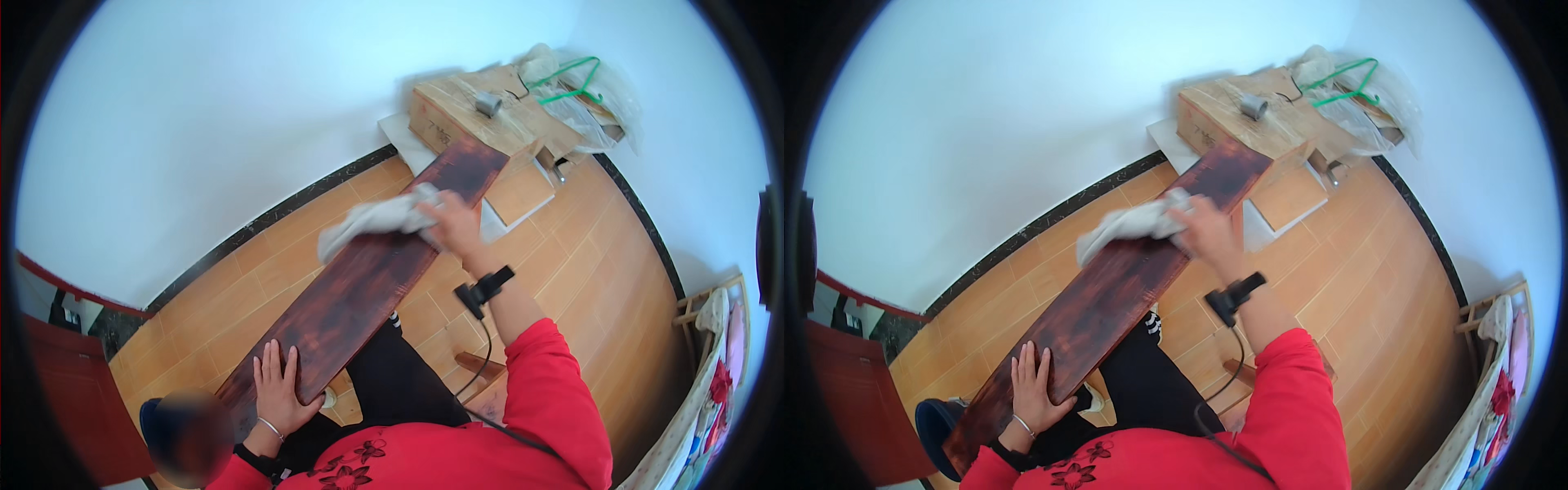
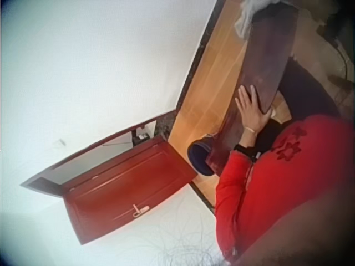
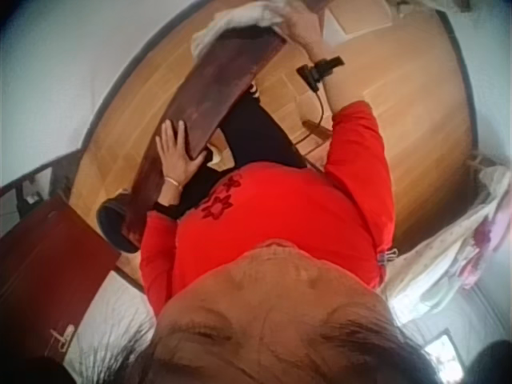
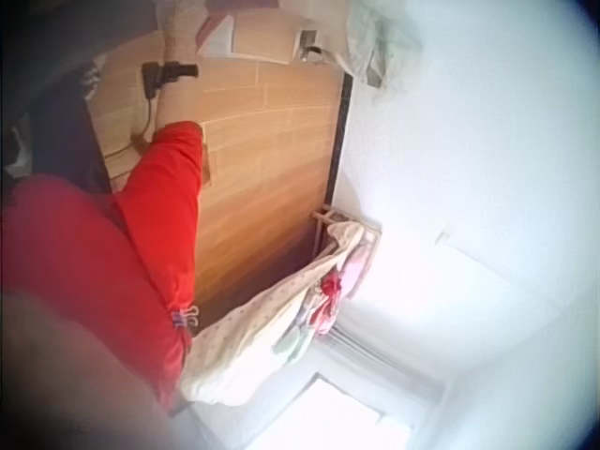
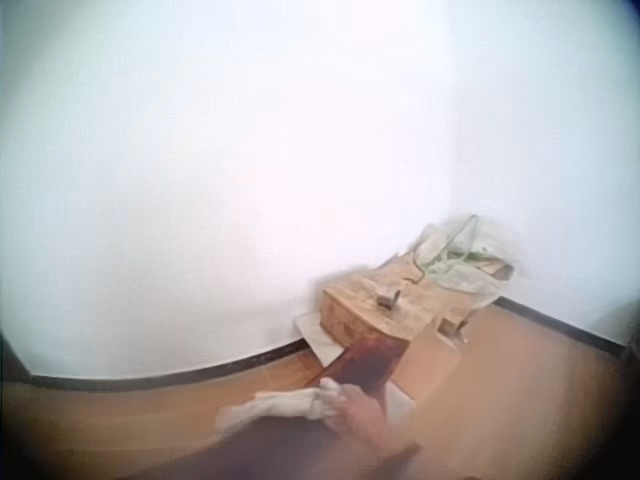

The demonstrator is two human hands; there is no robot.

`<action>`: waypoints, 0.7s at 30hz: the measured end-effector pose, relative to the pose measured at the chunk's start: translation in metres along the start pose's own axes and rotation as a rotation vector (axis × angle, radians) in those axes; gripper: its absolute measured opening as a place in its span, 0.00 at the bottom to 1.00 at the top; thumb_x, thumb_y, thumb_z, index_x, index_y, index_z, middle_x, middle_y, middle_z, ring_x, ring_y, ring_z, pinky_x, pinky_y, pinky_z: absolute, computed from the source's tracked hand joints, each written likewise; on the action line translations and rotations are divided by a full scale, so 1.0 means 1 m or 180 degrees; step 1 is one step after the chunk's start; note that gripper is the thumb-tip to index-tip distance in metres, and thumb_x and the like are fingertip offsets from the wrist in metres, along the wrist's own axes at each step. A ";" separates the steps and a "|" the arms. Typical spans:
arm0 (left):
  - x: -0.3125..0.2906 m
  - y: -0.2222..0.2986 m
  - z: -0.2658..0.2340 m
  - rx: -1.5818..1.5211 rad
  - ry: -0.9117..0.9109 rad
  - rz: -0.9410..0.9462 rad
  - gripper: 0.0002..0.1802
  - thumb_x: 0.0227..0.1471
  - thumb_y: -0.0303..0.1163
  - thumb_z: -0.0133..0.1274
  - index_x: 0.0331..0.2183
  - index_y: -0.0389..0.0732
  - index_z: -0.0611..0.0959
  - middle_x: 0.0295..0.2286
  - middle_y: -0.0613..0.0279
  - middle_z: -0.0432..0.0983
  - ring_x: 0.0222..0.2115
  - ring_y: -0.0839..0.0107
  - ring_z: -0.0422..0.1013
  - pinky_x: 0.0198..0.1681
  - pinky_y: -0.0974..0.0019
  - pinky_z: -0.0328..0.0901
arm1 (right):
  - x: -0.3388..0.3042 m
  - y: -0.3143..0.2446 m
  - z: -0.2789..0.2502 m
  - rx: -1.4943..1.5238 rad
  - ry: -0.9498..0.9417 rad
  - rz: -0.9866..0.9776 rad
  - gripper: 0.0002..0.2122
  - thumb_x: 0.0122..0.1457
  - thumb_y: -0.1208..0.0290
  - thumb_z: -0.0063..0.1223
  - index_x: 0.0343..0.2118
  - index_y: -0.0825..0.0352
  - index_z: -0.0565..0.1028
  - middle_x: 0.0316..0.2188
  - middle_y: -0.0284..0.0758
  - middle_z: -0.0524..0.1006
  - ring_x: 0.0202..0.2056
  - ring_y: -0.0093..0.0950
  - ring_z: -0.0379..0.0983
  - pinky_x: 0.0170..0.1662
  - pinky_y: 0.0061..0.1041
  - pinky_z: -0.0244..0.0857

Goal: The person wipes the surfaces and sides of the wooden benches using a cloth and then lifts one of the benches.

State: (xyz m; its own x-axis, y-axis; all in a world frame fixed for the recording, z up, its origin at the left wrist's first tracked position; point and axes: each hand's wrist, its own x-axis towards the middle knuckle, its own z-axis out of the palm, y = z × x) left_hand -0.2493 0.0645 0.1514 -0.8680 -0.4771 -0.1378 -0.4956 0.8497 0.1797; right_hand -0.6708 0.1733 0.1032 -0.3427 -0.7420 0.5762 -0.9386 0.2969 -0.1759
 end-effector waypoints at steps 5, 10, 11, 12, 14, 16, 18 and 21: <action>0.000 -0.001 0.003 -0.0125 0.0094 0.0090 0.53 0.30 0.51 0.61 0.57 0.41 0.59 0.58 0.39 0.44 0.60 0.47 0.41 0.60 0.45 0.35 | -0.006 0.128 -0.012 -0.0928 0.0381 0.0991 0.17 0.44 0.76 0.54 0.41 0.56 0.74 0.36 0.43 0.68 0.40 0.44 0.67 0.40 0.39 0.65; -0.008 -0.017 0.004 -0.0141 0.0103 0.0216 0.53 0.30 0.52 0.61 0.57 0.41 0.59 0.58 0.40 0.44 0.60 0.48 0.40 0.61 0.46 0.35 | 0.010 0.125 -0.037 -0.1951 -0.0775 0.1091 0.09 0.48 0.73 0.50 0.35 0.59 0.75 0.35 0.44 0.70 0.41 0.42 0.68 0.39 0.39 0.66; -0.011 -0.023 0.004 -0.0108 0.0094 0.0220 0.54 0.30 0.52 0.61 0.57 0.41 0.59 0.58 0.40 0.43 0.60 0.48 0.40 0.61 0.46 0.35 | 0.011 0.106 -0.035 -0.2070 -0.0782 0.0898 0.07 0.49 0.71 0.47 0.32 0.60 0.74 0.33 0.42 0.71 0.39 0.40 0.69 0.37 0.38 0.67; -0.014 -0.026 0.005 -0.0080 0.0087 0.0230 0.54 0.29 0.52 0.61 0.57 0.40 0.59 0.58 0.40 0.43 0.60 0.48 0.40 0.61 0.47 0.34 | 0.011 0.089 -0.038 -0.1944 -0.0871 0.0873 0.07 0.49 0.71 0.47 0.32 0.60 0.74 0.33 0.42 0.71 0.39 0.40 0.70 0.36 0.38 0.67; -0.019 -0.030 0.002 -0.0059 0.0100 0.0282 0.54 0.30 0.53 0.60 0.57 0.41 0.58 0.58 0.40 0.44 0.60 0.48 0.40 0.61 0.47 0.34 | 0.009 0.052 -0.051 -0.1678 -0.1036 0.0847 0.07 0.49 0.71 0.47 0.31 0.60 0.75 0.32 0.41 0.72 0.37 0.39 0.71 0.35 0.37 0.67; -0.023 -0.032 0.002 -0.0057 0.0111 0.0371 0.54 0.31 0.53 0.60 0.57 0.41 0.58 0.58 0.40 0.44 0.60 0.48 0.40 0.61 0.47 0.34 | 0.000 0.025 -0.056 -0.1400 -0.1265 0.0843 0.12 0.43 0.71 0.55 0.34 0.60 0.73 0.33 0.41 0.71 0.37 0.39 0.71 0.37 0.37 0.67; -0.028 -0.036 0.003 -0.0016 0.0152 0.0398 0.53 0.32 0.54 0.59 0.57 0.41 0.58 0.58 0.41 0.44 0.60 0.48 0.40 0.61 0.47 0.35 | -0.013 -0.015 -0.064 -0.1106 -0.1422 0.0567 0.13 0.43 0.71 0.55 0.35 0.61 0.73 0.33 0.41 0.71 0.38 0.39 0.70 0.38 0.37 0.67; -0.033 -0.035 0.009 -0.0091 0.0186 0.0421 0.53 0.32 0.54 0.59 0.58 0.43 0.58 0.58 0.41 0.44 0.60 0.49 0.40 0.61 0.47 0.34 | -0.039 -0.083 -0.062 -0.0556 -0.1562 -0.0003 0.15 0.41 0.69 0.56 0.35 0.61 0.72 0.32 0.42 0.71 0.37 0.40 0.70 0.37 0.37 0.66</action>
State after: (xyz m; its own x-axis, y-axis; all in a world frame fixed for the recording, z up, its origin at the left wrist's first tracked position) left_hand -0.2031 0.0529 0.1409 -0.9257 -0.3744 -0.0542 -0.3768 0.8997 0.2204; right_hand -0.5765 0.2151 0.1447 -0.3598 -0.9243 0.1269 -0.9325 0.3609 -0.0156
